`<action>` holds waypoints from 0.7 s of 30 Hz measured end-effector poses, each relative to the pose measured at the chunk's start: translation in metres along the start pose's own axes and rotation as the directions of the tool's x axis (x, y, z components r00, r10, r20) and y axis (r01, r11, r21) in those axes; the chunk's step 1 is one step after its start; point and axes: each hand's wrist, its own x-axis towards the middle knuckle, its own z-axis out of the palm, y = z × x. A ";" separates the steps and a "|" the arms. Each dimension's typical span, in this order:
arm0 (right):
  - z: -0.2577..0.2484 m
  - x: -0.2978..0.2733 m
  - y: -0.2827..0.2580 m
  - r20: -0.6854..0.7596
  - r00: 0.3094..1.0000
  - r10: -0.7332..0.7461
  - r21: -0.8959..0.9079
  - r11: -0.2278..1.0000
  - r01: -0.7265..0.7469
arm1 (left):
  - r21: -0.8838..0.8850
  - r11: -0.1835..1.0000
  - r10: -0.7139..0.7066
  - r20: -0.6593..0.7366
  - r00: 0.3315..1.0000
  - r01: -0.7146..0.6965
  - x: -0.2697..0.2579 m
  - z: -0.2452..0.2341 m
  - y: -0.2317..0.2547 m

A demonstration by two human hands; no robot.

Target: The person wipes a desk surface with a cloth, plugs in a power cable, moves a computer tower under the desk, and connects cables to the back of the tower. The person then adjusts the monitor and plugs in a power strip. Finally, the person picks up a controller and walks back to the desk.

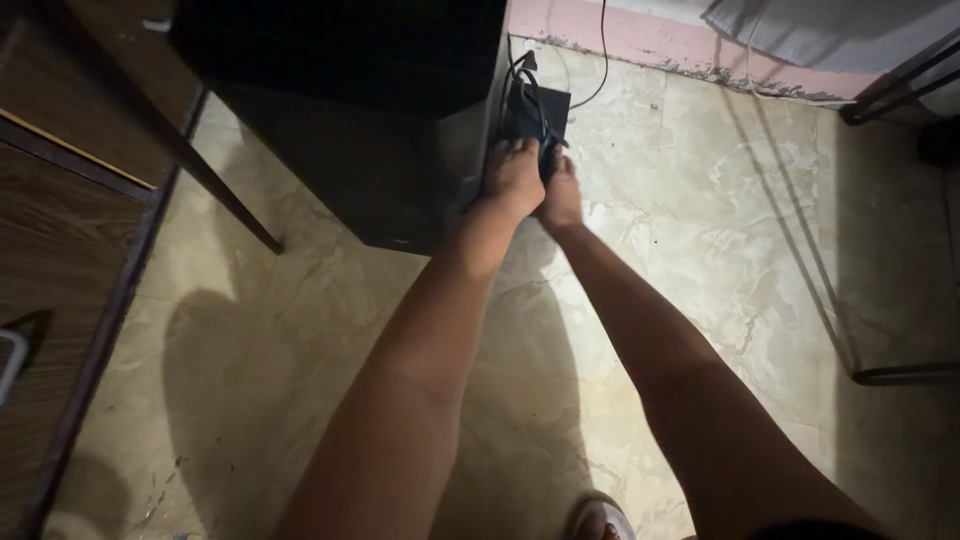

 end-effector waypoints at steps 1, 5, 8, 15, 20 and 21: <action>-0.007 0.005 0.001 0.033 0.999 0.031 -0.047 0.998 -0.029 | 0.037 0.999 0.031 0.008 0.999 -0.031 -0.004 0.002 -0.001; -0.045 0.045 -0.006 0.425 0.903 0.065 -0.416 0.900 0.131 | 0.010 0.998 0.065 -0.078 0.995 -0.064 0.001 0.015 -0.005; -0.089 0.059 -0.025 0.215 0.925 0.312 -0.436 0.879 -0.195 | 0.042 0.987 0.156 -0.084 0.984 -0.153 0.007 0.024 -0.012; -0.070 0.092 -0.061 -0.176 0.959 -0.221 -0.043 0.975 0.216 | 0.206 0.947 0.267 -0.081 0.960 -0.246 0.008 0.060 -0.026; -0.017 0.127 -0.052 0.416 0.853 0.316 0.386 0.787 -0.480 | 0.347 0.883 0.447 -0.415 0.793 -0.317 -0.001 0.064 -0.027; -0.012 0.134 -0.040 0.427 0.855 0.294 0.454 0.748 -0.484 | 0.246 0.925 0.368 -0.390 0.844 -0.290 -0.013 0.060 -0.022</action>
